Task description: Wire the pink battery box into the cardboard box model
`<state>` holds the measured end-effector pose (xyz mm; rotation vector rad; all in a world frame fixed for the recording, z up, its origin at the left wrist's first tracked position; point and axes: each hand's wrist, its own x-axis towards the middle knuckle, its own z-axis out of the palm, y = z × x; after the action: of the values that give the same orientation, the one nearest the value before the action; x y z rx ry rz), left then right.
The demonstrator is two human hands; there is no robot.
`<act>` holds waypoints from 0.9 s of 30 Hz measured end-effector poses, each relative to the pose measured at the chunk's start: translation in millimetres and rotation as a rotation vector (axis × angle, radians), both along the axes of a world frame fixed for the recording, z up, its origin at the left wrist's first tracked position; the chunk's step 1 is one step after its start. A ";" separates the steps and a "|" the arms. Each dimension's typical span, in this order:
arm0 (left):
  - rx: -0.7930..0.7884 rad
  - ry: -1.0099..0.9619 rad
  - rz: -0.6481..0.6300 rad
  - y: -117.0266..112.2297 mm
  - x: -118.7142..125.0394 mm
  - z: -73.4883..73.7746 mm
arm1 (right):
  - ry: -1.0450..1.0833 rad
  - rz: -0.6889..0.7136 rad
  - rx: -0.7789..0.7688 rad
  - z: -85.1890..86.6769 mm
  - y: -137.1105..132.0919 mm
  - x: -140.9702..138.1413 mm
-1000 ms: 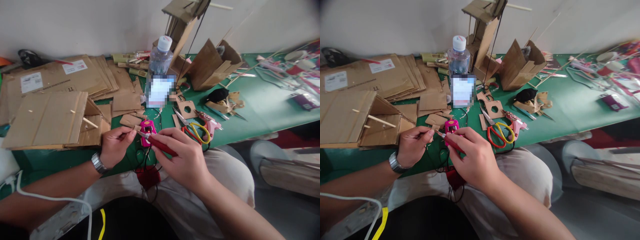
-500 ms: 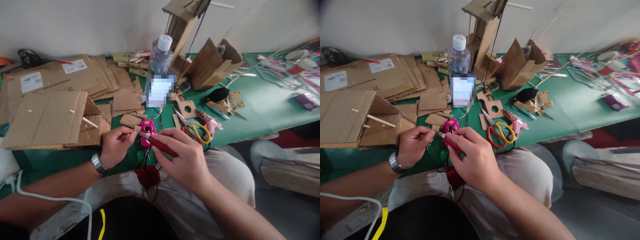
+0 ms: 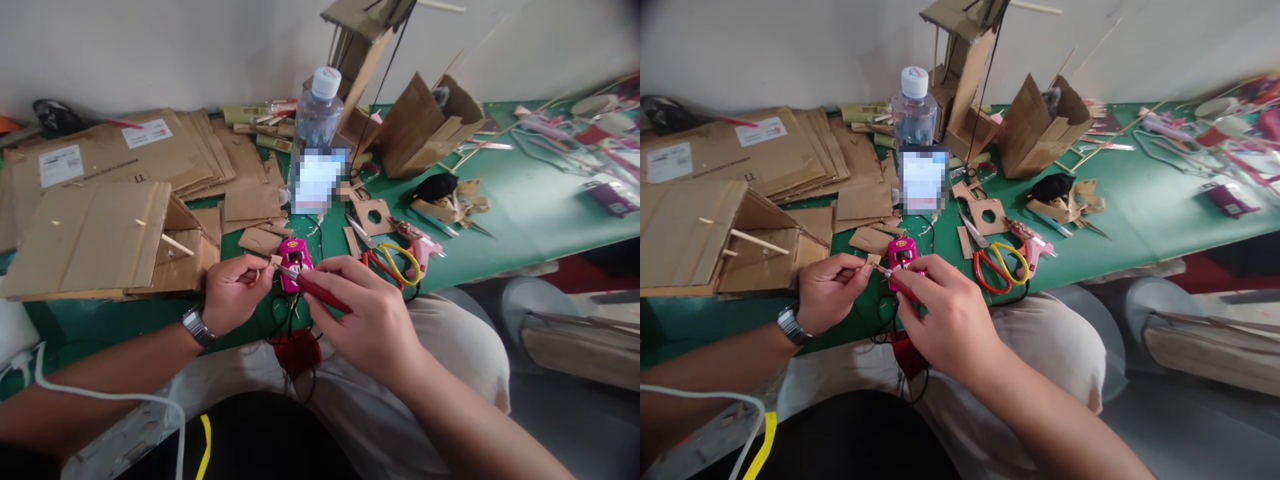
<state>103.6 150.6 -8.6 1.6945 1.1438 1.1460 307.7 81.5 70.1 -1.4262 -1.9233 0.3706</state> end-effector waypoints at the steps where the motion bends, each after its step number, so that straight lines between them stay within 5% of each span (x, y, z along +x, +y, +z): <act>1: -0.026 -0.014 -0.002 0.4 -0.5 -1.2 | -0.006 0.001 0.006 -0.2 0.1 0.0; 9: -0.346 -0.314 -0.107 5.6 -2.5 -11.8 | 0.004 0.038 -0.003 -2.8 -2.0 -1.7; 27: -0.398 -0.325 0.017 5.8 2.8 -15.8 | 0.002 -0.009 0.007 -1.0 1.1 0.2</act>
<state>106.4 156.3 -24.5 1.1514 1.0926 1.0719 307.9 82.7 69.1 -1.4292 -1.9140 0.3598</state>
